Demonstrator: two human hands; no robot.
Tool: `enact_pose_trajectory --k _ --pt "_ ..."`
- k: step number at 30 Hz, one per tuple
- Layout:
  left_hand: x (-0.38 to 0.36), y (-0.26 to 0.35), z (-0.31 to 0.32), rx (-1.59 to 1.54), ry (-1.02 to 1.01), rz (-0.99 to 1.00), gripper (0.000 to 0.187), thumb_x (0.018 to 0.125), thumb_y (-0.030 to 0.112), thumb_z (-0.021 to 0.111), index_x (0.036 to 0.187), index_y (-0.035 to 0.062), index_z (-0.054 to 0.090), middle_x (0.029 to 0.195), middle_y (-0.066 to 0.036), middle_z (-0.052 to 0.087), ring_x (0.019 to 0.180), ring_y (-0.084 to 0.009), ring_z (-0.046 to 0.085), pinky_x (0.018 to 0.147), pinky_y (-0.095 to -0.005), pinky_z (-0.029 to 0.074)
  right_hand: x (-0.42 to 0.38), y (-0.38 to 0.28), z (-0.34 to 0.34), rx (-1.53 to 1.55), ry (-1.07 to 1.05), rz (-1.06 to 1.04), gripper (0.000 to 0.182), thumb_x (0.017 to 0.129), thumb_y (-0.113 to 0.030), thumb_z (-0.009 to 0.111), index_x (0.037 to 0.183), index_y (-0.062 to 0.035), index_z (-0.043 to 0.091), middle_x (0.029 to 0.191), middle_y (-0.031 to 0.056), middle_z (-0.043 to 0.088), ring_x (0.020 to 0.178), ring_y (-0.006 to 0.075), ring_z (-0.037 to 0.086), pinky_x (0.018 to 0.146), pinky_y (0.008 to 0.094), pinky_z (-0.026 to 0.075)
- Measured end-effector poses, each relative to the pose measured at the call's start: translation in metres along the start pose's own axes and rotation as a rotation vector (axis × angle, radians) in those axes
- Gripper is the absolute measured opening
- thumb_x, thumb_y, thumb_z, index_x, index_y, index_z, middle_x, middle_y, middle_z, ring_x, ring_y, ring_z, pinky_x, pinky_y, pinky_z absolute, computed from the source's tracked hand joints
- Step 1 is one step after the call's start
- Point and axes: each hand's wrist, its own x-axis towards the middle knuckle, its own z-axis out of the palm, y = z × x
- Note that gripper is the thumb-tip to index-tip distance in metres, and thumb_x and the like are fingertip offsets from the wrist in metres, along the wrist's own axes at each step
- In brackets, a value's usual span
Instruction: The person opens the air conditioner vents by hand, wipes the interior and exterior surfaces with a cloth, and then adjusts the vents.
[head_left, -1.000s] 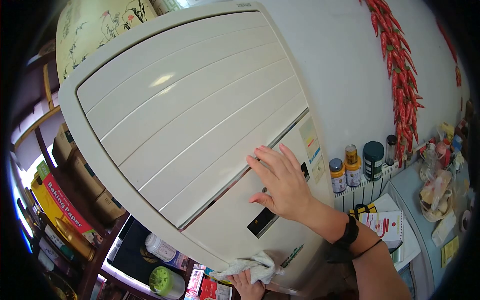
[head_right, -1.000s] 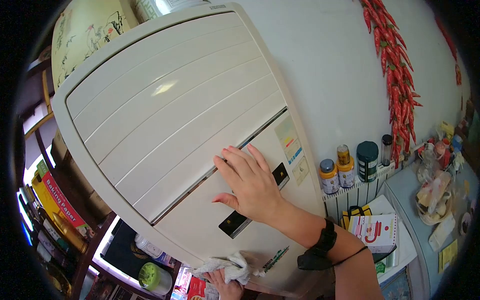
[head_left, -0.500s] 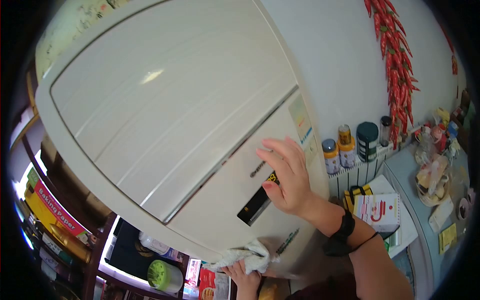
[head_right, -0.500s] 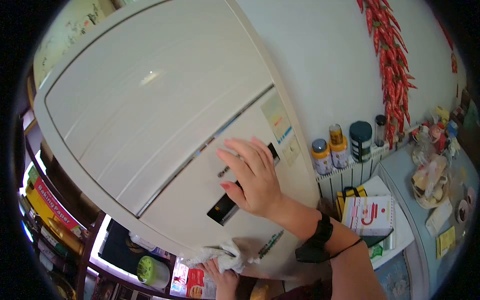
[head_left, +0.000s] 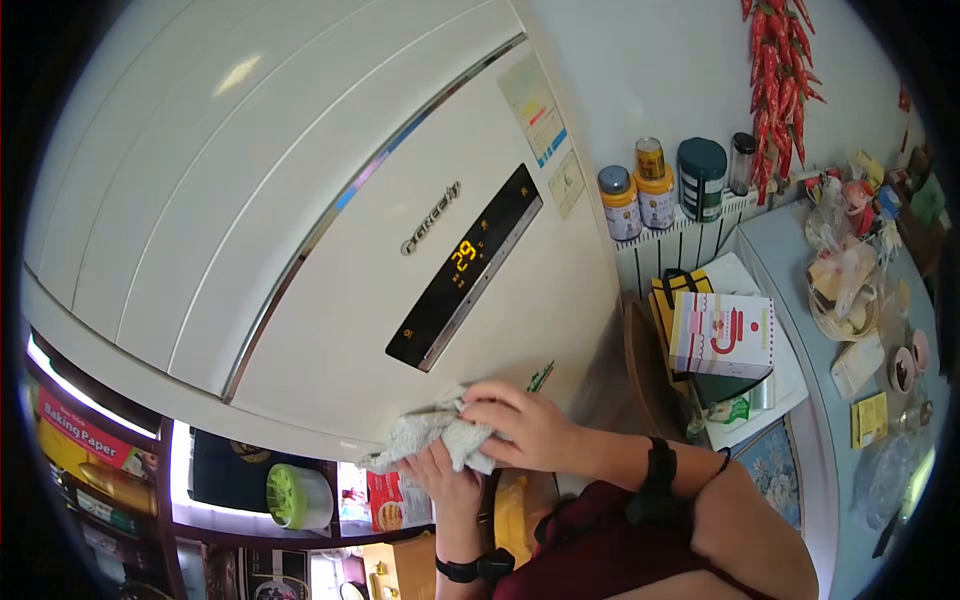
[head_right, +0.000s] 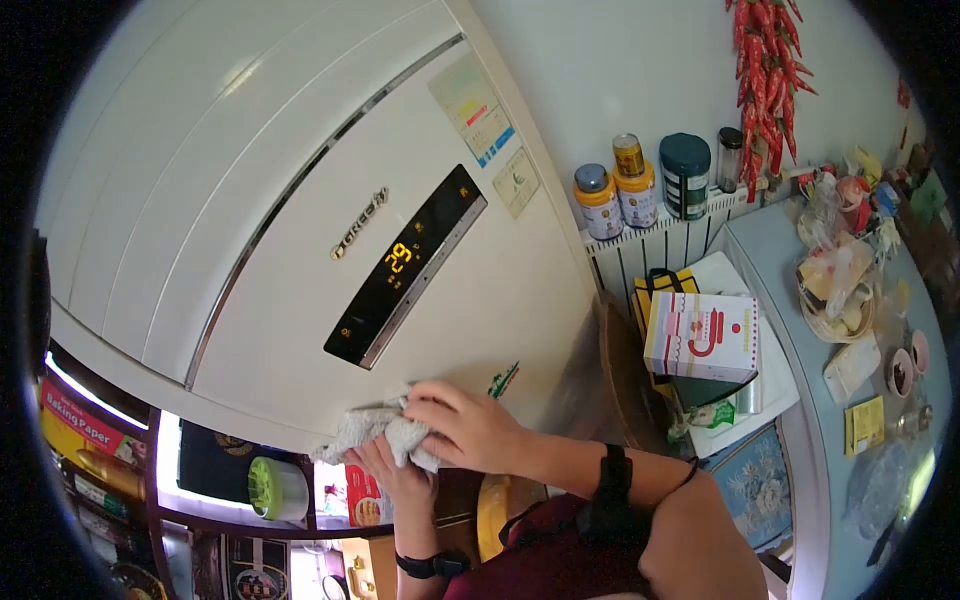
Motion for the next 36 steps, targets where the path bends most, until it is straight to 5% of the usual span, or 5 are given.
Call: enact_pose_trajectory --k 5,9,22,25,36 --pt "0.009 0.009 -0.010 0.088 -0.137 0.056 0.052 0.083 0.041 0.063 0.114 0.0001 0.055 0.112 -0.020 0.052 0.105 -0.0408 0.048 0.099 -0.0594 0.027 -0.001 0.003 -0.013 -0.059 0.166 0.219 0.035 0.079 -0.011 0.066 0.114 -0.0114 0.062 0.111 0.0097 0.055 0.087 0.0276 0.063 0.072 0.0357 0.054" --pt "0.006 0.006 -0.018 0.021 -0.233 0.059 0.071 0.087 0.034 0.062 0.139 -0.0066 0.034 0.145 -0.031 0.032 0.139 -0.0466 0.023 0.113 -0.0598 0.009 -0.002 0.005 -0.019 -0.063 0.316 0.350 0.031 0.087 -0.002 0.053 0.116 -0.0093 0.060 0.083 0.0114 0.060 0.068 0.0245 0.063 0.064 0.0341 0.051" --pt "0.025 0.038 -0.031 0.135 -0.080 -0.008 0.064 0.086 0.027 0.063 0.135 -0.0077 0.039 0.146 -0.030 0.029 0.140 -0.0497 0.019 0.113 -0.0606 0.008 0.000 0.018 -0.033 0.366 0.351 0.328 0.028 0.096 0.002 0.044 0.123 -0.0017 0.052 0.095 0.0066 0.063 0.084 0.0095 0.060 0.077 0.0234 0.048" --pt "0.032 0.049 -0.035 0.183 -0.130 -0.036 0.068 0.086 0.023 0.064 0.138 -0.0091 0.034 0.145 -0.035 0.027 0.138 -0.0531 0.019 0.112 -0.0622 0.012 0.001 0.022 -0.037 0.598 0.331 0.315 0.034 0.092 0.004 0.047 0.125 -0.0009 0.051 0.110 0.0125 0.061 0.096 0.0157 0.061 0.086 0.0265 0.047" --pt "0.046 0.066 0.006 0.189 -0.113 -0.064 0.070 0.086 0.024 0.065 0.139 -0.0080 0.033 0.148 -0.033 0.024 0.141 -0.0490 0.016 0.113 -0.0610 0.010 0.003 0.073 -0.054 -0.165 0.179 -0.072 0.068 0.084 -0.034 0.064 0.142 -0.0074 0.041 0.140 0.0254 0.037 0.132 0.0484 0.031 0.109 0.0628 0.016"
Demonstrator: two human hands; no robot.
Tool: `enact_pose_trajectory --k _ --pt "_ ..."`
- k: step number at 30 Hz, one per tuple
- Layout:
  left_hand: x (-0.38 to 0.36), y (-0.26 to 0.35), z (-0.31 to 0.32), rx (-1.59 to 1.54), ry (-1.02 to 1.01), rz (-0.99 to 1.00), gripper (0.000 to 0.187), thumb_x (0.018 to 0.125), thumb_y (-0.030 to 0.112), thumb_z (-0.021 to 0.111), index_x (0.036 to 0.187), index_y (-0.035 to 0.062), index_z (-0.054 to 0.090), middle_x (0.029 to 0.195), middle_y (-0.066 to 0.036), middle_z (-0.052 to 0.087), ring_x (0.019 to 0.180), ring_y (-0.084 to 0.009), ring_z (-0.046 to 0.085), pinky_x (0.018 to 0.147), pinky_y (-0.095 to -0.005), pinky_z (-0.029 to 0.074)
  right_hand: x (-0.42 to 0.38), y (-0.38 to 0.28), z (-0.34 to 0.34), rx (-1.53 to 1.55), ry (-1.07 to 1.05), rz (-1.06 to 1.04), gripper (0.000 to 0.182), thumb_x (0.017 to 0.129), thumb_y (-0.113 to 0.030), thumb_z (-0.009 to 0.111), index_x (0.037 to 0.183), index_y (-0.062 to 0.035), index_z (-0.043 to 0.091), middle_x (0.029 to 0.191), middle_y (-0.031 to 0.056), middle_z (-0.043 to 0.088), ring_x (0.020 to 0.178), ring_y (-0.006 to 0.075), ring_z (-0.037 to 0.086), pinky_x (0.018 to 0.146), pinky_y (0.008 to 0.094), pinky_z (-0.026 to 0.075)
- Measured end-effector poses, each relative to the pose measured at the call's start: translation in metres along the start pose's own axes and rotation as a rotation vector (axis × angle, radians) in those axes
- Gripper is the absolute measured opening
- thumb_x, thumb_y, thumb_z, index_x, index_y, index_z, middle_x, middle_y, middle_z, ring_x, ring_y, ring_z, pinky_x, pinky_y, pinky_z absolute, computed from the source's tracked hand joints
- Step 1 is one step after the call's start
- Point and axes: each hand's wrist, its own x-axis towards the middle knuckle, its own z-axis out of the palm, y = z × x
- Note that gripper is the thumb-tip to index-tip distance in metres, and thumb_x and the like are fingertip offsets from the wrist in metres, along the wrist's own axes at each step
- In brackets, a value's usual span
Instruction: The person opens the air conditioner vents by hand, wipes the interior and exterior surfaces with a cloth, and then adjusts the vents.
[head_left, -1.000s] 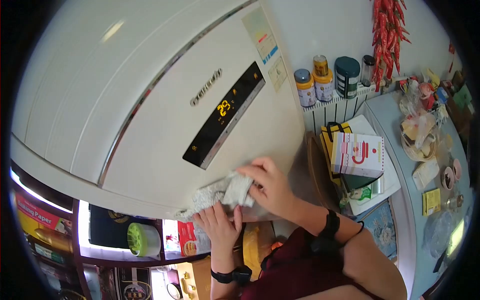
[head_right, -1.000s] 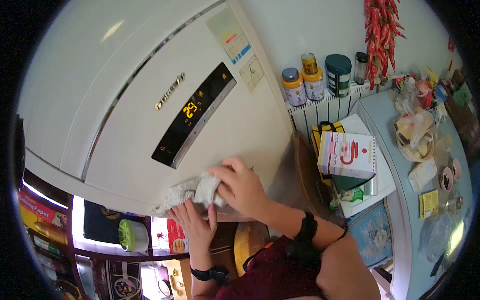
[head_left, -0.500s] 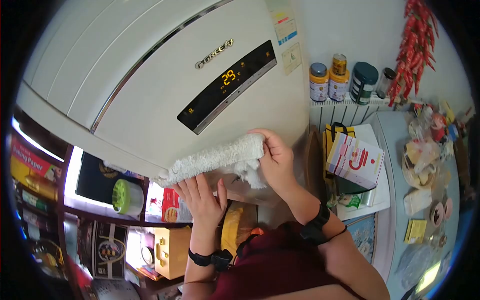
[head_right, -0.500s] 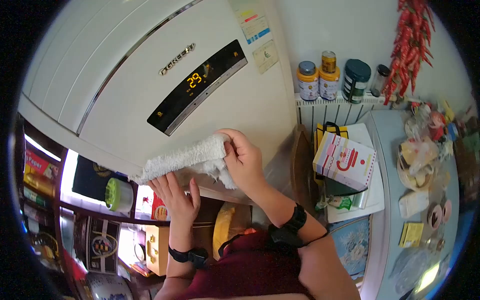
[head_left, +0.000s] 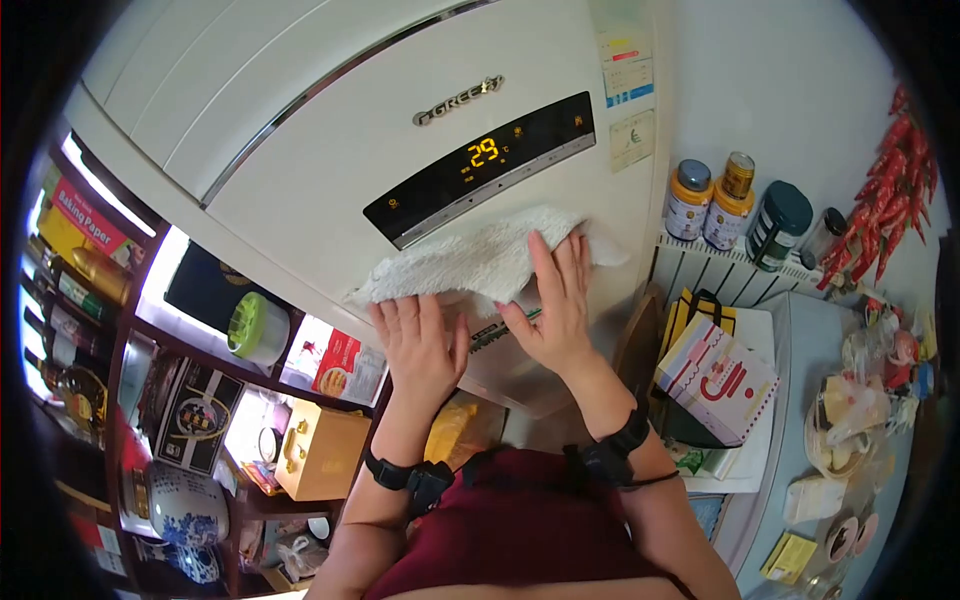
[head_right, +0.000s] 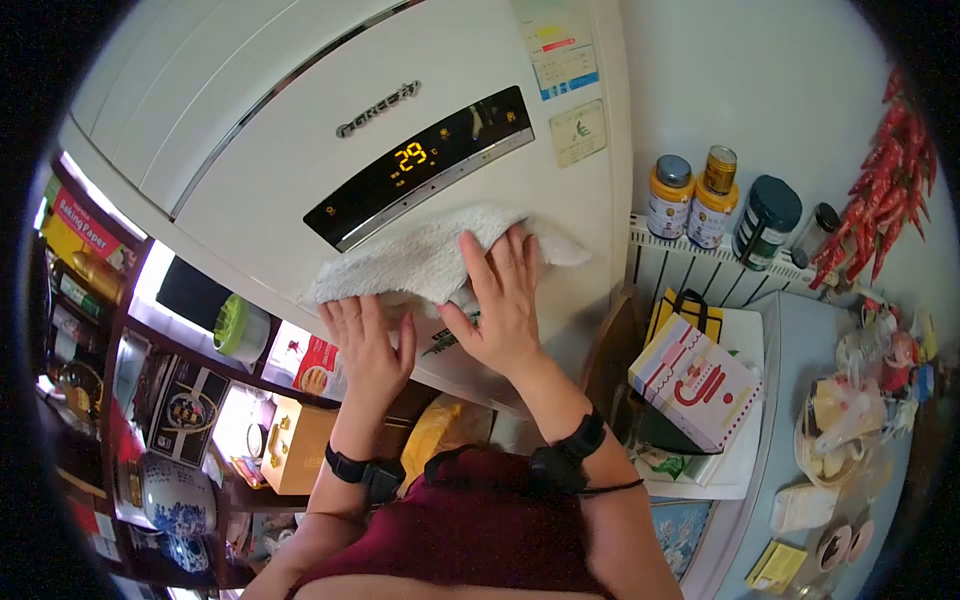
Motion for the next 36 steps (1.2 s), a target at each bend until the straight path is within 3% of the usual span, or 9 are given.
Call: enact_pose_trajectory --k 4,10,16,21,24,25,28,31,36 --pt "0.004 0.006 0.015 0.070 -0.054 -0.019 0.068 0.084 0.027 0.066 0.135 -0.0075 0.039 0.143 -0.035 0.030 0.137 -0.0524 0.021 0.112 -0.0629 0.011 0.000 0.009 0.005 -0.064 -0.140 0.001 0.069 0.089 -0.048 0.056 0.142 -0.0065 0.042 0.148 0.0288 0.028 0.139 0.0484 0.019 0.112 0.0614 0.008" --pt "-0.001 -0.001 0.024 0.107 -0.037 0.006 0.068 0.082 0.029 0.066 0.134 -0.0072 0.041 0.143 -0.035 0.030 0.138 -0.0525 0.019 0.112 -0.0634 0.008 0.006 0.008 0.012 -0.098 -0.106 -0.063 0.064 0.085 -0.047 0.060 0.138 -0.0132 0.050 0.138 0.0231 0.041 0.131 0.0469 0.031 0.109 0.0667 0.012" --pt "-0.009 -0.005 0.028 0.085 -0.013 -0.095 0.071 0.083 0.030 0.060 0.140 -0.0046 0.037 0.148 -0.031 0.026 0.143 -0.0475 0.013 0.114 -0.0611 0.002 0.016 -0.010 0.023 -0.115 -0.247 -0.172 0.060 0.081 -0.044 0.063 0.133 -0.0170 0.056 0.133 0.0160 0.048 0.129 0.0394 0.037 0.108 0.0688 0.011" --pt "-0.012 -0.010 0.029 0.104 0.012 -0.155 0.081 0.083 0.033 0.058 0.146 -0.0064 0.026 0.153 -0.028 0.019 0.145 -0.0435 0.005 0.114 -0.0589 -0.005 0.034 -0.025 0.031 -0.017 -0.215 -0.314 0.048 0.082 -0.038 0.061 0.123 -0.0136 0.061 0.132 0.0067 0.052 0.129 0.0299 0.042 0.107 0.0650 0.017" --pt "-0.009 -0.006 0.026 0.054 -0.011 -0.189 0.082 0.083 0.034 0.058 0.146 -0.0074 0.026 0.152 -0.029 0.018 0.145 -0.0443 0.006 0.114 -0.0596 -0.005 0.038 -0.023 0.035 0.012 -0.195 -0.334 0.046 0.083 -0.037 0.060 0.123 -0.0129 0.061 0.134 0.0070 0.051 0.131 0.0292 0.042 0.108 0.0628 0.018" --pt "-0.009 -0.007 0.029 0.054 0.039 -0.165 0.083 0.083 0.035 0.059 0.145 -0.0081 0.026 0.152 -0.031 0.017 0.144 -0.0456 0.006 0.113 -0.0602 -0.005 0.037 -0.019 0.037 0.030 -0.174 -0.334 0.040 0.084 -0.036 0.060 0.117 -0.0138 0.066 0.128 0.0101 0.057 0.127 0.0321 0.046 0.107 0.0625 0.016" --pt "-0.004 -0.003 0.027 0.089 0.027 -0.131 0.081 0.083 0.034 0.061 0.143 -0.0093 0.029 0.150 -0.032 0.019 0.143 -0.0466 0.007 0.113 -0.0608 -0.004 0.039 -0.008 0.034 -0.026 -0.168 -0.325 0.039 0.084 -0.036 0.060 0.119 -0.0181 0.067 0.128 0.0101 0.057 0.128 0.0314 0.045 0.108 0.0607 0.017" --pt "0.001 0.002 0.024 0.119 -0.009 -0.088 0.084 0.083 0.032 0.065 0.144 -0.0089 0.026 0.152 -0.029 0.018 0.144 -0.0449 0.007 0.114 -0.0609 0.000 0.047 -0.003 0.021 -0.113 -0.133 -0.281 0.038 0.087 -0.035 0.059 0.123 -0.0238 0.065 0.130 0.0058 0.056 0.130 0.0251 0.044 0.110 0.0576 0.019" --pt "0.012 0.012 0.030 0.087 0.050 -0.033 0.066 0.083 0.031 0.065 0.133 -0.0056 0.042 0.144 -0.028 0.032 0.140 -0.0465 0.019 0.114 -0.0602 0.003 0.051 0.020 0.012 -0.154 -0.037 -0.255 0.039 0.088 -0.036 0.057 0.125 -0.0254 0.063 0.132 0.0079 0.055 0.130 0.0280 0.044 0.110 0.0580 0.017"
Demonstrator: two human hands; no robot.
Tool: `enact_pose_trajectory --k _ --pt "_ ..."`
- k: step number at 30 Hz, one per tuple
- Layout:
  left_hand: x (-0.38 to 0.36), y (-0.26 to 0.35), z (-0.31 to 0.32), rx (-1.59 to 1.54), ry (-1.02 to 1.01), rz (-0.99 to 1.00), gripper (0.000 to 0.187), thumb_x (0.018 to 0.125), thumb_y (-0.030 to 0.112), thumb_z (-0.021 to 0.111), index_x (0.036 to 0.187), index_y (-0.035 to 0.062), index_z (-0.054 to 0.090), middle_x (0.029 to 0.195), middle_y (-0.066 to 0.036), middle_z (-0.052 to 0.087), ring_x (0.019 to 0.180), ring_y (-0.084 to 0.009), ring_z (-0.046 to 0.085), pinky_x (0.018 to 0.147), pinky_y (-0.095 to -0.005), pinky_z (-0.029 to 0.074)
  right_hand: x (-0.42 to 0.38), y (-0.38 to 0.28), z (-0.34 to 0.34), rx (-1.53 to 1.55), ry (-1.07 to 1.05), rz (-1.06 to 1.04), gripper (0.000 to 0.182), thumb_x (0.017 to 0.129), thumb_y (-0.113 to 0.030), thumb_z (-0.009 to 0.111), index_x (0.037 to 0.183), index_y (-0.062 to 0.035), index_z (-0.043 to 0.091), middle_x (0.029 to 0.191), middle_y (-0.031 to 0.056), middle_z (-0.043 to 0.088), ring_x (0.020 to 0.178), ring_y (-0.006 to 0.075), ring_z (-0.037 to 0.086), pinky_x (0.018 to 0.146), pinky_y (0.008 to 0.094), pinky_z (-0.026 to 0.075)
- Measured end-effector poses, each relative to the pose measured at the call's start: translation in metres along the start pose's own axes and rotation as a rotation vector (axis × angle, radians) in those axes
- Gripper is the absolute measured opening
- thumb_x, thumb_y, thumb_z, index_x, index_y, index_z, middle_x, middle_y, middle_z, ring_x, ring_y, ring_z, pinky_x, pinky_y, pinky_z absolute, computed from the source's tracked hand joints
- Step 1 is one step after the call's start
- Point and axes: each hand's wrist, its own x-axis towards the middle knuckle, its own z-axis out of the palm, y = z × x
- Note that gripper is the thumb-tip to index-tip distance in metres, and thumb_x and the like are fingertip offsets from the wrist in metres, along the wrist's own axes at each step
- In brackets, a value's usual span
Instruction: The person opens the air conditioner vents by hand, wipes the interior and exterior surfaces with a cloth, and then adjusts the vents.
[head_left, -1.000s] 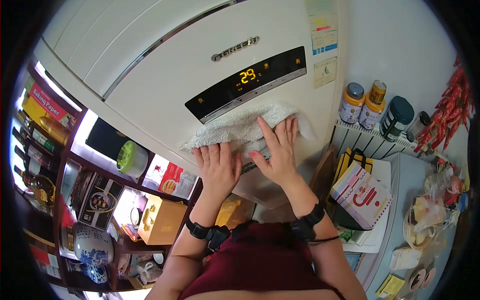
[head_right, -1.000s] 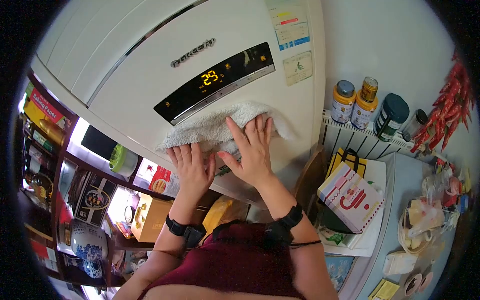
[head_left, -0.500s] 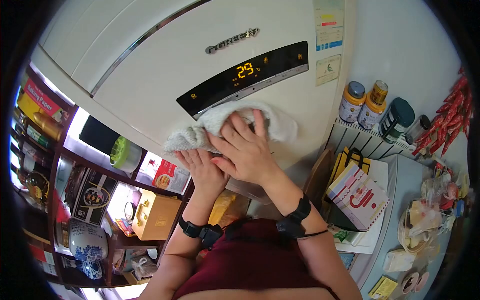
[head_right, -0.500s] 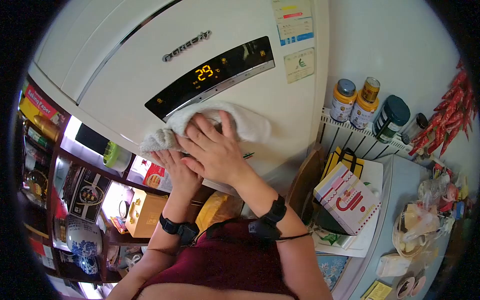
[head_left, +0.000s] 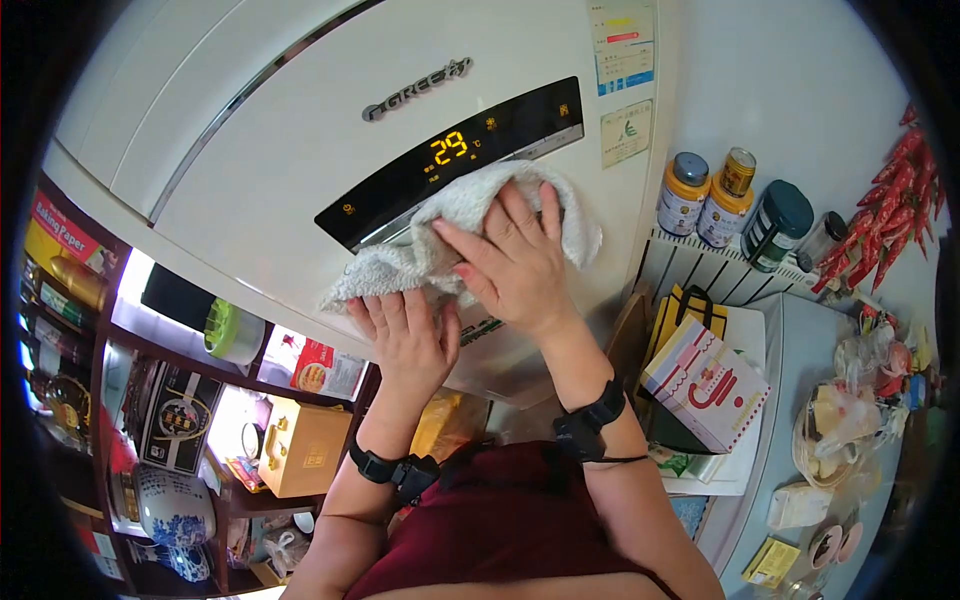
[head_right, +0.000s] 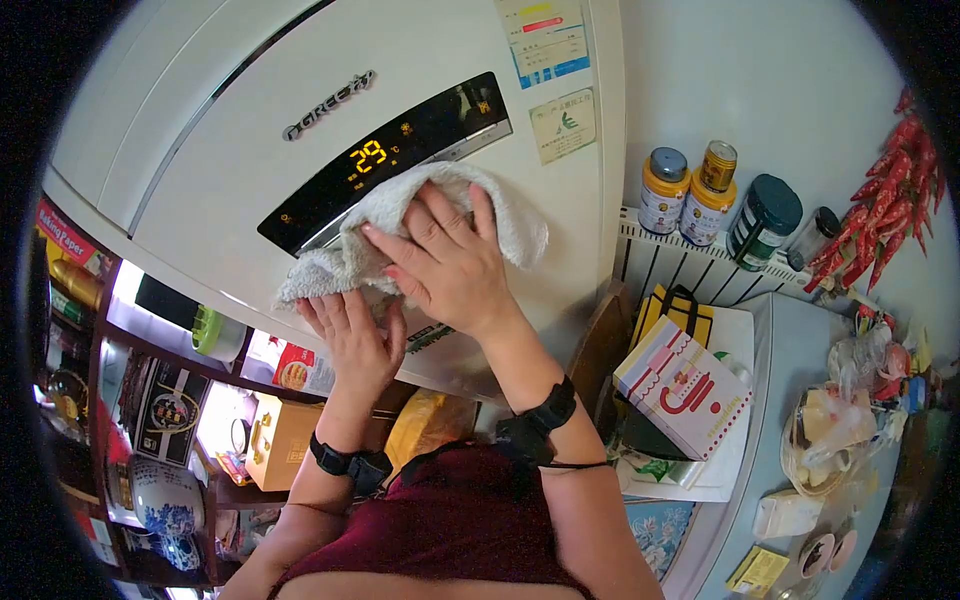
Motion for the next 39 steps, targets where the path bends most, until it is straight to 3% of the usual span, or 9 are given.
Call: enact_pose_trajectory --k 5,12,18,21,25,29,35,38,39 --pt "0.014 0.012 -0.001 -0.038 -0.024 0.017 0.062 0.083 0.030 0.066 0.131 -0.0031 0.046 0.140 -0.027 0.038 0.138 -0.0462 0.023 0.114 -0.0592 0.006 -0.001 0.021 -0.007 -0.004 0.071 0.055 0.039 0.090 -0.033 0.055 0.127 -0.0237 0.062 0.136 0.0133 0.051 0.133 0.0351 0.040 0.110 0.0603 0.016" --pt "0.033 0.025 0.001 -0.009 -0.008 0.096 0.059 0.081 0.029 0.067 0.129 -0.0002 0.049 0.129 -0.022 0.048 0.121 -0.0401 0.043 0.109 -0.0557 0.020 0.004 0.050 -0.016 0.005 0.196 0.147 0.040 0.097 -0.035 0.048 0.131 -0.0155 0.058 0.145 0.0214 0.041 0.136 0.0426 0.032 0.112 0.0594 0.014" --pt "0.033 0.029 0.005 -0.042 -0.011 0.082 0.059 0.081 0.029 0.067 0.129 -0.0008 0.049 0.128 -0.022 0.049 0.120 -0.0408 0.043 0.107 -0.0569 0.022 0.004 0.034 -0.012 0.087 0.217 0.221 0.046 0.097 -0.038 0.045 0.131 -0.0101 0.055 0.145 0.0228 0.039 0.137 0.0441 0.030 0.112 0.0610 0.010" --pt "0.022 0.021 0.010 -0.077 -0.010 0.078 0.062 0.081 0.030 0.067 0.131 -0.0015 0.048 0.132 -0.023 0.046 0.125 -0.0429 0.039 0.110 -0.0576 0.017 -0.001 0.020 -0.012 0.090 0.126 0.196 0.047 0.096 -0.038 0.045 0.132 -0.0098 0.056 0.141 0.0216 0.042 0.136 0.0441 0.030 0.111 0.0625 0.008" --pt "-0.002 0.004 0.015 -0.068 -0.079 0.072 0.082 0.083 0.031 0.063 0.144 -0.0088 0.026 0.148 -0.031 0.024 0.142 -0.0470 0.014 0.113 -0.0627 0.000 -0.013 -0.012 0.000 0.069 -0.083 0.092 0.049 0.093 -0.039 0.046 0.132 -0.0112 0.056 0.140 0.0177 0.045 0.135 0.0399 0.034 0.111 0.0608 0.011" --pt "-0.025 -0.016 0.016 0.011 -0.077 -0.001 0.085 0.085 0.036 0.061 0.146 -0.0080 0.021 0.152 -0.029 0.021 0.143 -0.0452 0.012 0.112 -0.0617 -0.004 -0.017 -0.038 0.016 0.147 -0.158 0.009 0.051 0.091 -0.041 0.048 0.133 -0.0136 0.056 0.137 0.0126 0.049 0.134 0.0337 0.038 0.109 0.0576 0.018" --pt "-0.023 -0.020 0.003 -0.042 -0.046 -0.098 0.078 0.086 0.031 0.057 0.143 -0.0114 0.025 0.151 -0.030 0.024 0.143 -0.0461 0.011 0.112 -0.0606 -0.008 -0.007 -0.045 0.023 0.024 -0.185 -0.120 0.061 0.086 -0.046 0.054 0.142 -0.0224 0.047 0.135 0.0062 0.052 0.127 0.0263 0.043 0.103 0.0497 0.030" --pt "-0.007 -0.018 -0.002 -0.039 0.058 -0.080 0.081 0.085 0.031 0.059 0.143 -0.0118 0.023 0.150 -0.031 0.023 0.143 -0.0465 0.009 0.112 -0.0606 -0.006 0.013 -0.046 0.024 -0.046 -0.108 -0.102 0.055 0.090 -0.053 0.045 0.135 -0.0236 0.056 0.125 0.0063 0.058 0.124 0.0293 0.045 0.107 0.0557 0.024" --pt "0.000 -0.017 -0.003 -0.046 0.115 -0.066 0.082 0.084 0.032 0.060 0.143 -0.0120 0.023 0.150 -0.032 0.022 0.143 -0.0467 0.008 0.112 -0.0606 -0.005 0.020 -0.042 0.024 -0.069 -0.054 -0.098 0.055 0.093 -0.055 0.040 0.136 -0.0245 0.055 0.130 0.0068 0.056 0.128 0.0295 0.043 0.109 0.0567 0.021"
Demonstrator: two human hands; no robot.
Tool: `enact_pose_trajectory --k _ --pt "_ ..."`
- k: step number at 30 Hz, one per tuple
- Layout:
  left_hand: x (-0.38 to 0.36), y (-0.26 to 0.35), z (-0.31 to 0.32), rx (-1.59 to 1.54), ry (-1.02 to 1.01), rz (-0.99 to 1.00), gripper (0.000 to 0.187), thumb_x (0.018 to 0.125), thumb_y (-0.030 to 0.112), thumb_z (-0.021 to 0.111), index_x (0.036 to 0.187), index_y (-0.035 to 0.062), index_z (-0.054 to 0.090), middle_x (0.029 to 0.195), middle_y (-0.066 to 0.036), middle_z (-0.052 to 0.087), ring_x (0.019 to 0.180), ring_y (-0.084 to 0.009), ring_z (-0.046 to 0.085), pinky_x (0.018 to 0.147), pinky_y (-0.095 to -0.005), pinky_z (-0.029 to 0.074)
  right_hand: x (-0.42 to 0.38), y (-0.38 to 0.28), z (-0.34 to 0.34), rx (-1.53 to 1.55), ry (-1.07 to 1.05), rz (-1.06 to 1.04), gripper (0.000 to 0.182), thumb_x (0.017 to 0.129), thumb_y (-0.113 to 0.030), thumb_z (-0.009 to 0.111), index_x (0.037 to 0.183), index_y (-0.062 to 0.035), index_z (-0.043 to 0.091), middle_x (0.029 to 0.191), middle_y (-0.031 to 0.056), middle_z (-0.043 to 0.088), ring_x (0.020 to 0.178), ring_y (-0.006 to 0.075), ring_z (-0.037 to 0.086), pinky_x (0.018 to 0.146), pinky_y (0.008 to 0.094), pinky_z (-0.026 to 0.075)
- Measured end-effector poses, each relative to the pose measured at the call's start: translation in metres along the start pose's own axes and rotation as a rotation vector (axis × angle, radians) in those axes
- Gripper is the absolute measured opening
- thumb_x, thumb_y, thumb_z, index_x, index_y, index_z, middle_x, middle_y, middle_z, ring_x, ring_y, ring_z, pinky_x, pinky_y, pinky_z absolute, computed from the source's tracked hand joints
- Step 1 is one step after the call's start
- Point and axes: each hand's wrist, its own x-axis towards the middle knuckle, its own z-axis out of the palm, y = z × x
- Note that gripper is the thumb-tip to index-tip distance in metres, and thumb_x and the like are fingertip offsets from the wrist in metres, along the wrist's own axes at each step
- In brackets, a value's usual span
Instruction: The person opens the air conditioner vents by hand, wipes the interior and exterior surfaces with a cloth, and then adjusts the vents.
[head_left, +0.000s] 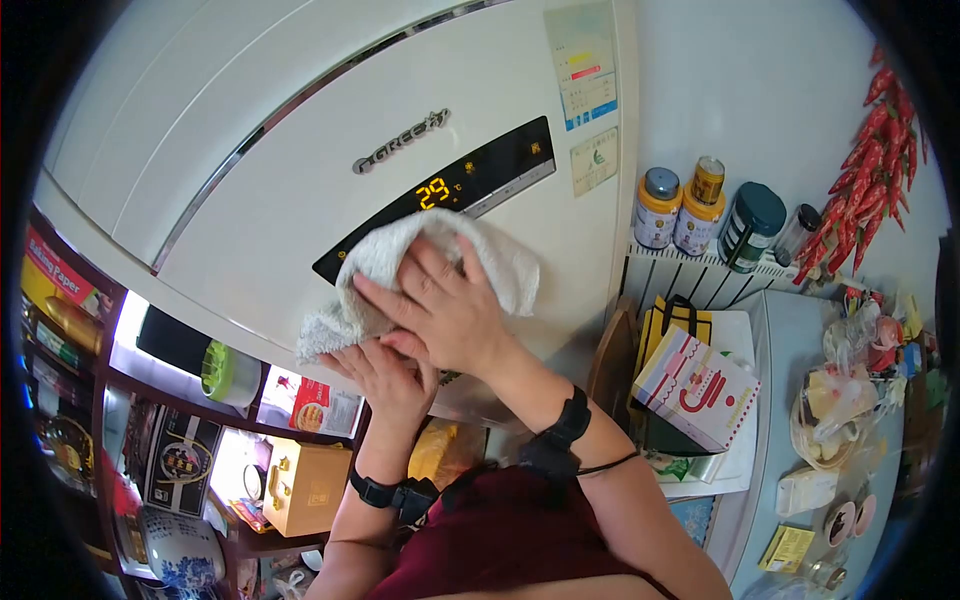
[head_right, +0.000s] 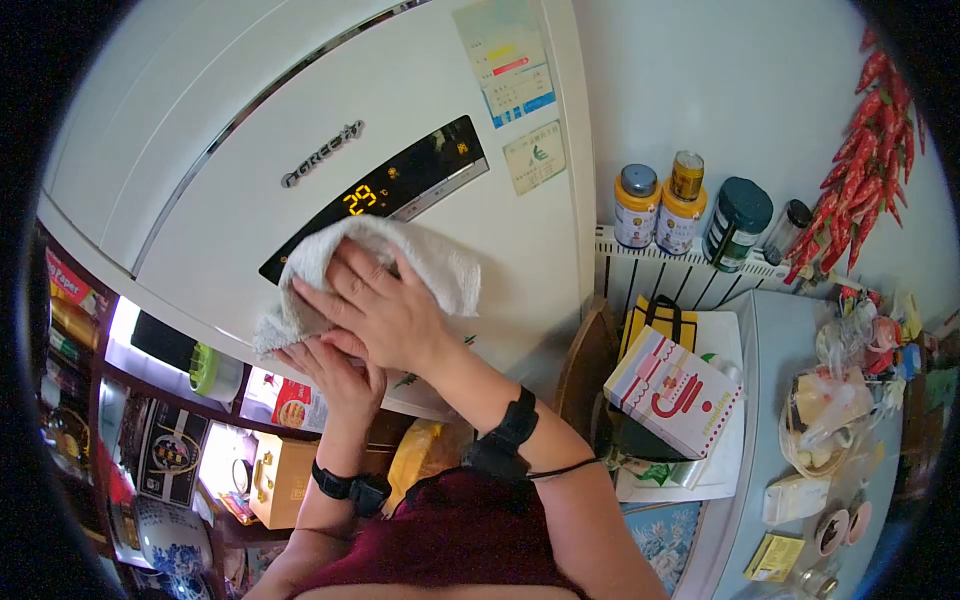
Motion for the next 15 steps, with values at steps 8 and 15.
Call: enact_pose_trajectory --k 8,15 --pt "0.022 0.015 -0.007 -0.069 -0.043 0.086 0.077 0.085 0.029 0.064 0.140 -0.0123 0.029 0.150 -0.033 0.019 0.142 -0.0500 0.007 0.113 -0.0611 0.001 0.006 0.047 -0.027 -0.060 0.211 0.233 0.062 0.098 -0.051 0.034 0.138 -0.0073 0.049 0.138 0.0241 0.046 0.132 0.0434 0.038 0.111 0.0585 0.017" --pt "0.023 0.018 -0.010 -0.199 -0.041 0.003 0.078 0.085 0.029 0.060 0.144 -0.0089 0.024 0.150 -0.035 0.017 0.142 -0.0521 0.006 0.112 -0.0629 -0.001 0.010 -0.007 -0.024 0.130 0.036 0.137 0.065 0.097 -0.052 0.033 0.138 -0.0048 0.050 0.139 0.0245 0.045 0.134 0.0401 0.038 0.112 0.0571 0.015"
